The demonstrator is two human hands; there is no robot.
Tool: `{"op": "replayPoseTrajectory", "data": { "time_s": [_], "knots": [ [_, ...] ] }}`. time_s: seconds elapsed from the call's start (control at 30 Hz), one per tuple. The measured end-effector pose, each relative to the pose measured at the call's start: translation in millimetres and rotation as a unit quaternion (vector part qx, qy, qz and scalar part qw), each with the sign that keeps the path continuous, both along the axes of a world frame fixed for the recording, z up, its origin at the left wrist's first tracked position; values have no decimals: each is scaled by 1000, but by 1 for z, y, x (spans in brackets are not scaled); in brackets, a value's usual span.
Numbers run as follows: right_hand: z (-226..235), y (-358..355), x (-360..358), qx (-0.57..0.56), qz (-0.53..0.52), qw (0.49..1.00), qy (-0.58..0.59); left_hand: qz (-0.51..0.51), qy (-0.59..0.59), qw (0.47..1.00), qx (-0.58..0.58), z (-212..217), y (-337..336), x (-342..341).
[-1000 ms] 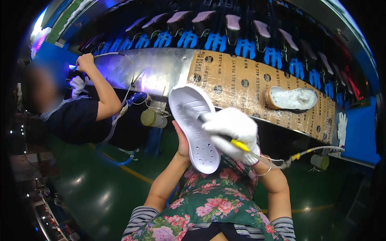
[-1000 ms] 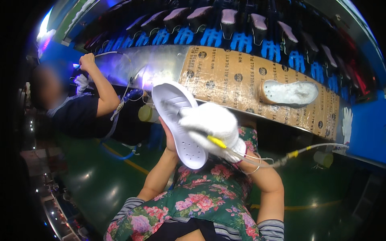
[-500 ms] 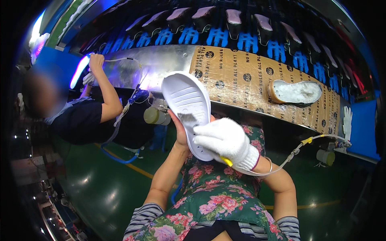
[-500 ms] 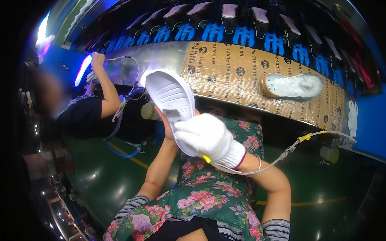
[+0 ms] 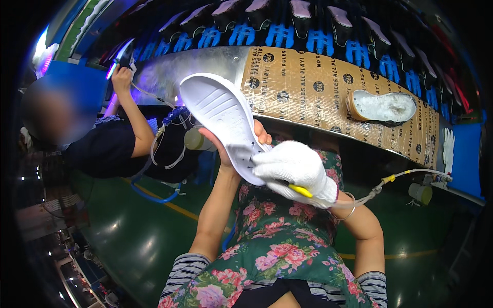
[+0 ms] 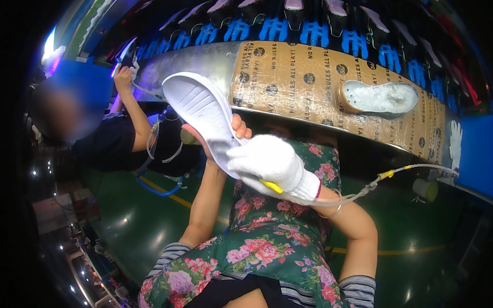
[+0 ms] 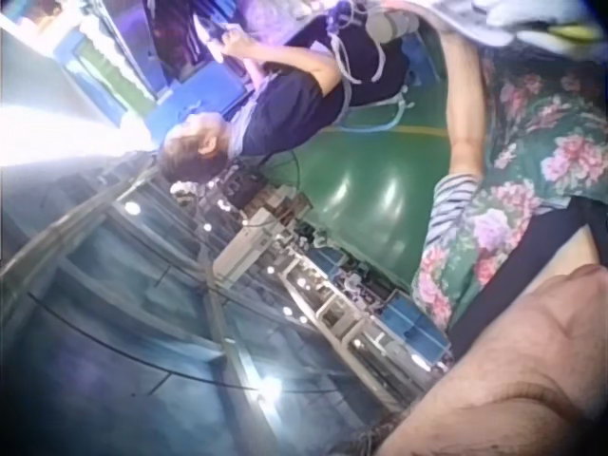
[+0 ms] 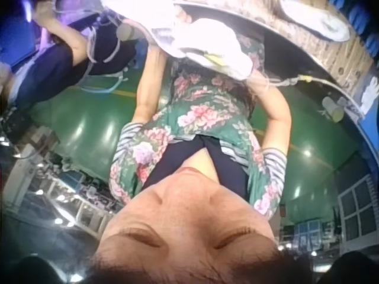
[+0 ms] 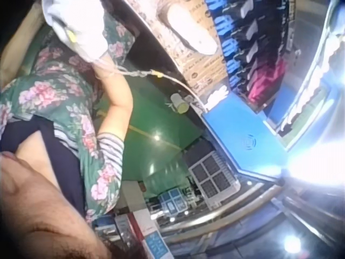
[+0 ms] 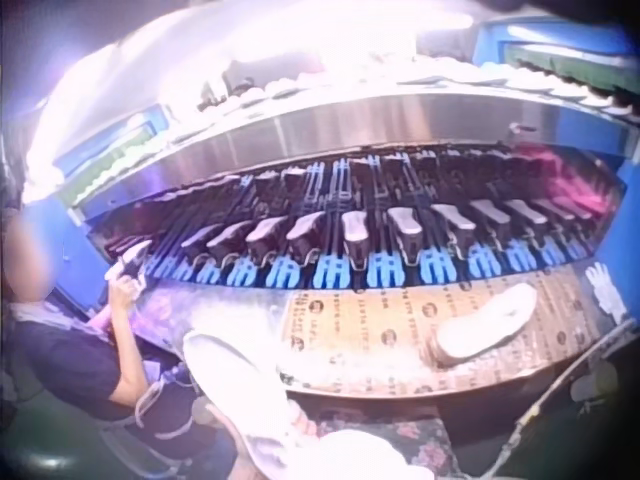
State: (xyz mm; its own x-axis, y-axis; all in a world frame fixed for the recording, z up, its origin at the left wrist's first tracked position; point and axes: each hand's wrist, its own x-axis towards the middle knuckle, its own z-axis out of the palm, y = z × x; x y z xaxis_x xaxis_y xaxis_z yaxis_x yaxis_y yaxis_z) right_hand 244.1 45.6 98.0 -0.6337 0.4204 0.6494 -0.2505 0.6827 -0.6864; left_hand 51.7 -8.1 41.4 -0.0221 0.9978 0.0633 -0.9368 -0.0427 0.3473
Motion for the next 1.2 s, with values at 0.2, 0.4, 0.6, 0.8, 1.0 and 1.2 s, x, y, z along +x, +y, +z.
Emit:
{"op": "replayPoseTrajectory", "data": {
  "time_s": [0.2,0.4,0.6,0.8,1.0,1.2],
  "knots": [
    [2,-12,-1,-10,57,998,19,45,-15,999,16,-8,11,-15],
    [-9,-13,-3,45,-15,999,4,20,13,999,30,-10,22,-22],
    [0,-9,6,-159,96,982,17,-53,50,997,22,-11,23,-30],
    [-18,-14,7,65,10,998,-21,-149,81,985,35,-8,39,-33],
    [-6,-6,16,-123,164,979,-4,-252,103,962,30,-17,36,-42],
    [-24,-20,11,85,63,991,-82,-338,142,929,-47,-9,43,-45]
  ]
}}
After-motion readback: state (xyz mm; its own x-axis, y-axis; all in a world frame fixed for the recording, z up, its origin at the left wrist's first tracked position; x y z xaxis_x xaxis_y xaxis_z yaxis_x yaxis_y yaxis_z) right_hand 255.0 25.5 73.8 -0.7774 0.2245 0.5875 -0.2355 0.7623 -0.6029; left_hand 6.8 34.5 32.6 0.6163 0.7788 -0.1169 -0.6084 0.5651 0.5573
